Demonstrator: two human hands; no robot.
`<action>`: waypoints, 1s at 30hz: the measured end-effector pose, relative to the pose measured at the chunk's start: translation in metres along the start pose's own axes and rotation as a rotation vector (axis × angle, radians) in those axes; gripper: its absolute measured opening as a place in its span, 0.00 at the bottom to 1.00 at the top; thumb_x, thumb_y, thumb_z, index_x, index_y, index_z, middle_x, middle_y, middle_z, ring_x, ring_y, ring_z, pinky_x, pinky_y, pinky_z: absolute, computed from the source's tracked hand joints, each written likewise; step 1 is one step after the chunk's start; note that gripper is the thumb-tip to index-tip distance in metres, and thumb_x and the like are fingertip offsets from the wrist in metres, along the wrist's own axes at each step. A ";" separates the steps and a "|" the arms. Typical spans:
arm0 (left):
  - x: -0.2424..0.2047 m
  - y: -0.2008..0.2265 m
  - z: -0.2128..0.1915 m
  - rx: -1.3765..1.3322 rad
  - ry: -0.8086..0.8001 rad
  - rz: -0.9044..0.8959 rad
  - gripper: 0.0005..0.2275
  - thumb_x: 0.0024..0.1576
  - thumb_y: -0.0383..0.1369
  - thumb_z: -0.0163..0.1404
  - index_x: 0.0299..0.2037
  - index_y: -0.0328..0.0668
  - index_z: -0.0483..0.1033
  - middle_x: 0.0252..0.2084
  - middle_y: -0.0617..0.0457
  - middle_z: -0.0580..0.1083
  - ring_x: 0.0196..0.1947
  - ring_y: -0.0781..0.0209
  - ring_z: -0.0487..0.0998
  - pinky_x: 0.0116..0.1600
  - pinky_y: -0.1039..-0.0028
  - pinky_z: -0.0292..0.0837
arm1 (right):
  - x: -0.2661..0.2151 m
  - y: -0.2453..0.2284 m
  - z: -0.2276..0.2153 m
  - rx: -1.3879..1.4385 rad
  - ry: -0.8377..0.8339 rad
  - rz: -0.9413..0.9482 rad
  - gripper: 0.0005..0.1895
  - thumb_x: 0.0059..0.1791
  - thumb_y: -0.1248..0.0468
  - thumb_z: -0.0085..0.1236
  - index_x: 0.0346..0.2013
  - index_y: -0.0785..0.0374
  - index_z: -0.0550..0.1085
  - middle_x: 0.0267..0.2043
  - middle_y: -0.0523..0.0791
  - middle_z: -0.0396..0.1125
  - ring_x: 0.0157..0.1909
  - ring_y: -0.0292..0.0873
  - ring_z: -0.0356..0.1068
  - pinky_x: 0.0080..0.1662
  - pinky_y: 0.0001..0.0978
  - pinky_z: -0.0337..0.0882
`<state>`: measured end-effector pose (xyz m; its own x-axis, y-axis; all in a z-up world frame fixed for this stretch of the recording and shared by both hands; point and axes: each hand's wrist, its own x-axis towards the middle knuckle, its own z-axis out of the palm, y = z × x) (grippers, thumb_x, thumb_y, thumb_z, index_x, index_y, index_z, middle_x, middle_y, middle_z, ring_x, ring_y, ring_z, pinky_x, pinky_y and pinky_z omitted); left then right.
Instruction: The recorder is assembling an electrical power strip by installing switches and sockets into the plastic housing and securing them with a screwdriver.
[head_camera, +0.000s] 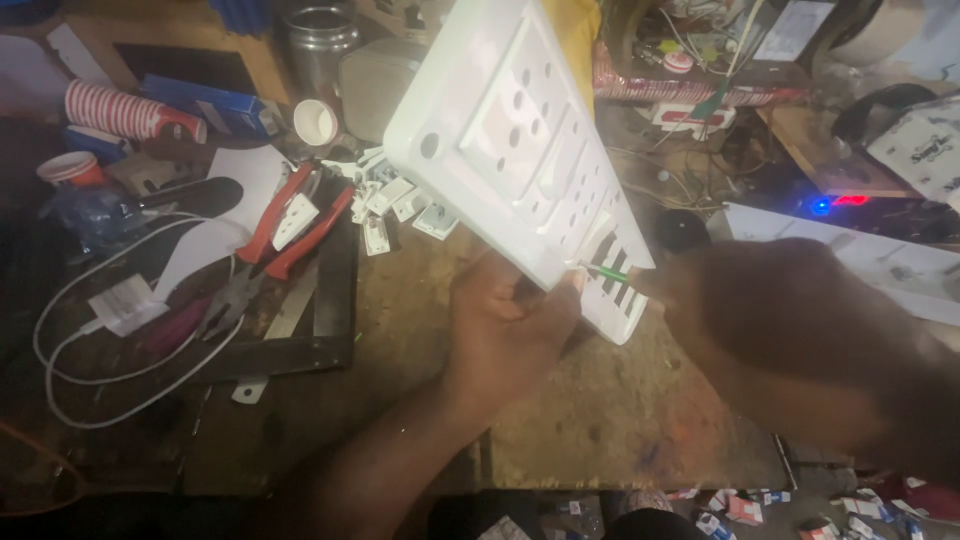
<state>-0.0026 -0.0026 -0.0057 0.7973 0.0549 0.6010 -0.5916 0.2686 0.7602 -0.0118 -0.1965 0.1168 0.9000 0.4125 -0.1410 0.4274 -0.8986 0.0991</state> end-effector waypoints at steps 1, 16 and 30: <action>0.000 0.000 0.000 0.000 0.000 0.000 0.09 0.61 0.20 0.50 0.51 0.29 0.76 0.46 0.52 0.79 0.46 0.71 0.78 0.51 0.78 0.76 | 0.003 0.007 0.004 0.000 0.000 0.000 0.15 0.52 0.56 0.49 0.52 0.53 0.75 0.37 0.42 0.71 0.39 0.41 0.74 0.42 0.34 0.74; 0.019 0.010 -0.010 0.163 0.034 -0.005 0.12 0.58 0.22 0.54 0.51 0.30 0.76 0.48 0.48 0.79 0.48 0.62 0.81 0.52 0.71 0.79 | 0.004 0.039 0.012 0.300 0.164 -0.003 0.16 0.51 0.58 0.53 0.50 0.58 0.77 0.40 0.49 0.74 0.40 0.46 0.75 0.42 0.38 0.74; 0.024 -0.001 -0.020 -0.482 -0.114 -0.335 0.17 0.58 0.21 0.51 0.57 0.29 0.70 0.51 0.48 0.77 0.50 0.62 0.78 0.56 0.69 0.74 | 0.008 0.022 0.055 0.560 0.548 0.122 0.30 0.43 0.57 0.67 0.59 0.60 0.74 0.40 0.48 0.68 0.38 0.45 0.71 0.40 0.39 0.73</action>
<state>0.0195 0.0176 0.0027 0.8976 -0.2045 0.3904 -0.1674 0.6613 0.7312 0.0000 -0.2213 0.0634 0.9138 0.1908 0.3585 0.3477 -0.8236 -0.4481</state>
